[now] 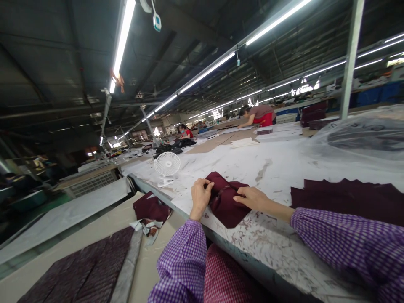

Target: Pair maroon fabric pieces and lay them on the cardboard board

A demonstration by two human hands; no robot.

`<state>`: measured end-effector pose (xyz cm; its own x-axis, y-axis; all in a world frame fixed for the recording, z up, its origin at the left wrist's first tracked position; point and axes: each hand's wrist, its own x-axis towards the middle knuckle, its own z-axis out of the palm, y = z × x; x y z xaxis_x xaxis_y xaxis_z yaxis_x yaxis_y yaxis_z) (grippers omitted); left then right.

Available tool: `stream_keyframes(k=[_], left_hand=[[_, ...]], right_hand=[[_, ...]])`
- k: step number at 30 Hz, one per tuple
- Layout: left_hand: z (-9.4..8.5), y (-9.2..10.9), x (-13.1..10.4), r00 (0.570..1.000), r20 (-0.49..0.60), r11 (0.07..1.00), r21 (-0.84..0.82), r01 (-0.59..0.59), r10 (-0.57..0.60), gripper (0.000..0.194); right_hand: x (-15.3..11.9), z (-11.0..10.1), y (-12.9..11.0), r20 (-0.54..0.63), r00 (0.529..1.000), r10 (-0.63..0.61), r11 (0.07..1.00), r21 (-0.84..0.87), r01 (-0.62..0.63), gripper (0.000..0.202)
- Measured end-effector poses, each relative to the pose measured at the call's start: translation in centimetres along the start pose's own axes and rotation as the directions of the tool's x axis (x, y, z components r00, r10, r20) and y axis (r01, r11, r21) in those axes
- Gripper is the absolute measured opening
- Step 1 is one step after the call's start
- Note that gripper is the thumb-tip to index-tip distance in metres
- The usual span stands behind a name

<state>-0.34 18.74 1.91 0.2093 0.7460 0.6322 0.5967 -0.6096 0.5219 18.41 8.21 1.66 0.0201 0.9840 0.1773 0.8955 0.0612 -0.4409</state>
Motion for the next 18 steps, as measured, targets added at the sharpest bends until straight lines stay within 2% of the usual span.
stream_keyframes(k=[2, 3, 5, 6, 7, 10, 15, 18], left_hand=[[0.2, -0.3, 0.0, 1.0, -0.001, 0.999, 0.034, -0.002, 0.002, 0.006], [0.3, -0.5, 0.0, 1.0, -0.007, 0.999, 0.053, 0.01, -0.009, 0.006], [0.4, -1.2, -0.2, 0.999, -0.023, 0.995, 0.086, 0.045, -0.043, 0.007], [0.3, -1.5, -0.3, 0.998, -0.027, 0.993, 0.098, 0.063, -0.061, 0.008], [0.3, -1.8, -0.5, 0.997, -0.025, 0.992, 0.104, 0.078, -0.076, 0.007], [0.0, -2.5, -1.0, 0.994, -0.003, 0.989, 0.103, 0.109, -0.109, 0.005], [-0.7, -3.2, -1.6, 0.988, -0.022, 0.982, 0.106, 0.154, -0.153, 0.004], [-1.0, -3.2, -1.8, 0.984, -0.053, 0.978, 0.112, 0.176, -0.171, 0.004]], right_hand=[[-0.3, -1.0, -0.6, 0.126, 0.984, -0.124, 0.992, 0.048, 0.119, 0.021], [-0.5, -1.7, -0.9, 0.239, 0.946, -0.219, 0.974, 0.113, 0.196, 0.021], [-1.1, -3.3, -1.2, 0.438, 0.803, -0.404, 0.91, 0.283, 0.304, 0.022], [-1.4, -4.1, -1.2, 0.486, 0.741, -0.463, 0.88, 0.35, 0.32, 0.024], [-1.7, -4.7, -1.1, 0.5, 0.715, -0.488, 0.865, 0.387, 0.319, 0.025], [-2.6, -6.3, -0.2, 0.5, 0.742, -0.446, 0.88, 0.397, 0.261, 0.029], [-5.0, -7.3, 1.9, 0.623, 0.713, -0.322, 0.934, 0.331, 0.133, 0.023], [-6.5, -7.2, 3.1, 0.567, 0.771, -0.288, 0.944, 0.306, 0.127, 0.025]])
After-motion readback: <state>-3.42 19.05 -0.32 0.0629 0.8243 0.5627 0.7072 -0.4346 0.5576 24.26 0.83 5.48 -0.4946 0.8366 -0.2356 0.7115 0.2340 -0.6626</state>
